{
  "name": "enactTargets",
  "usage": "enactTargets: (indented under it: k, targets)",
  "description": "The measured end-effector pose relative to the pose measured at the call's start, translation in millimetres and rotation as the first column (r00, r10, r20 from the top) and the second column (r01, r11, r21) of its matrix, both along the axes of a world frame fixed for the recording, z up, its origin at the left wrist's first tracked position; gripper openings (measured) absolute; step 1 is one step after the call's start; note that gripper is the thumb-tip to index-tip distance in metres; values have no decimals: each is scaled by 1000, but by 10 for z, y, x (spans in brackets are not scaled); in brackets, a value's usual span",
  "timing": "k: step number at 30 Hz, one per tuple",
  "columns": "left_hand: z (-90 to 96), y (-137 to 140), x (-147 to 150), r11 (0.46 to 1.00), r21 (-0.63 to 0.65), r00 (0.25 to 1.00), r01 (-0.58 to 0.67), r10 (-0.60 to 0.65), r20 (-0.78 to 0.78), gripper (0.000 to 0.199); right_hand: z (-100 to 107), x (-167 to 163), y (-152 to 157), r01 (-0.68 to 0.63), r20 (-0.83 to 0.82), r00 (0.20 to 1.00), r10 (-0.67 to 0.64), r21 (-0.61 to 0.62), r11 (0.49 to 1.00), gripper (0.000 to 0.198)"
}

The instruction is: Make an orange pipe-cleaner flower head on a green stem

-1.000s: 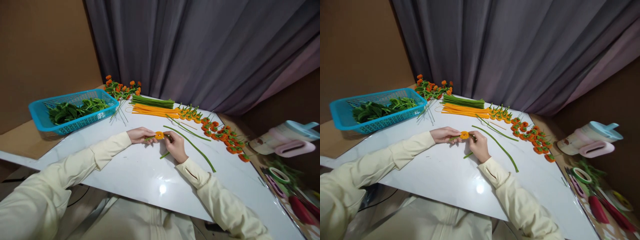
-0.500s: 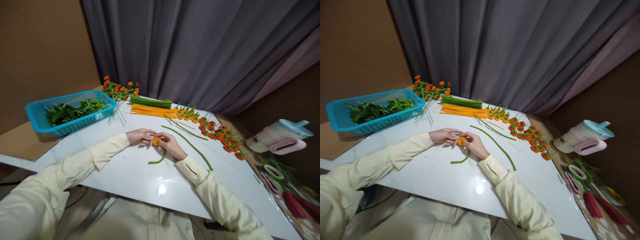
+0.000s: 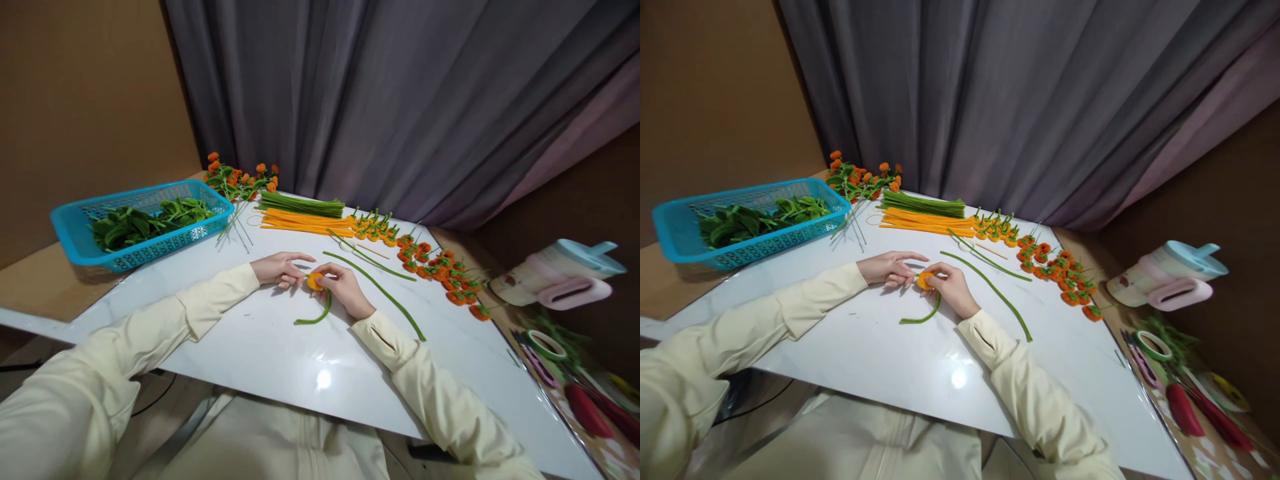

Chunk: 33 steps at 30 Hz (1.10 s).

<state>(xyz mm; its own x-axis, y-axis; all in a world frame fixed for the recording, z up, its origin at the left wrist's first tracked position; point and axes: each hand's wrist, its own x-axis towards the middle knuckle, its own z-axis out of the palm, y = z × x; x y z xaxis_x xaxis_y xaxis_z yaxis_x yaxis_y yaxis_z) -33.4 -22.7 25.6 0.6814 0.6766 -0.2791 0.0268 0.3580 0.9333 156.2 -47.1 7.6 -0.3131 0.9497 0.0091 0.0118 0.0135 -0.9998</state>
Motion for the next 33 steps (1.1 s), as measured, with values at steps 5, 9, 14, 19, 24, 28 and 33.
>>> enactTargets:
  k: [5, 9, 14, 19, 24, 28, 33]
  targets:
    - [24, -5, -11, 1000, 23, 1000, 1, -1, 0, 61, 9, -2, 1, -2, -35, 999, 2, -26, 1000, 15]
    - [22, -7, -13, 999, 33, 1000, -13, 13, -17, 61, 21, -1, -16, -16, -48, 999, 14, -38, 999, 15]
    - [-3, 7, -22, 999, -2, 999, -32, 32, -1, 55, 22, 23, -26, -35, -45, 998, 33, -35, 999, 16]
    - [-49, 43, -39, 978, -188, 995, 88, -79, 56, 43, 4, 75, 15, -52, -105, 993, 52, 9, 999, 24]
    - [-91, -35, 33, 947, -280, 981, 156, -115, 159, 44, -6, 49, 34, -25, -113, 993, 43, 156, 987, 26]
    - [-68, -123, 115, 980, -196, 983, -14, 50, 179, 25, -27, -2, 29, 62, -71, 996, -50, 181, 982, 22]
    - [-12, -138, 151, 947, -41, 945, -319, 321, 63, 20, -27, 19, 14, 46, -147, 989, -32, 91, 995, 25]
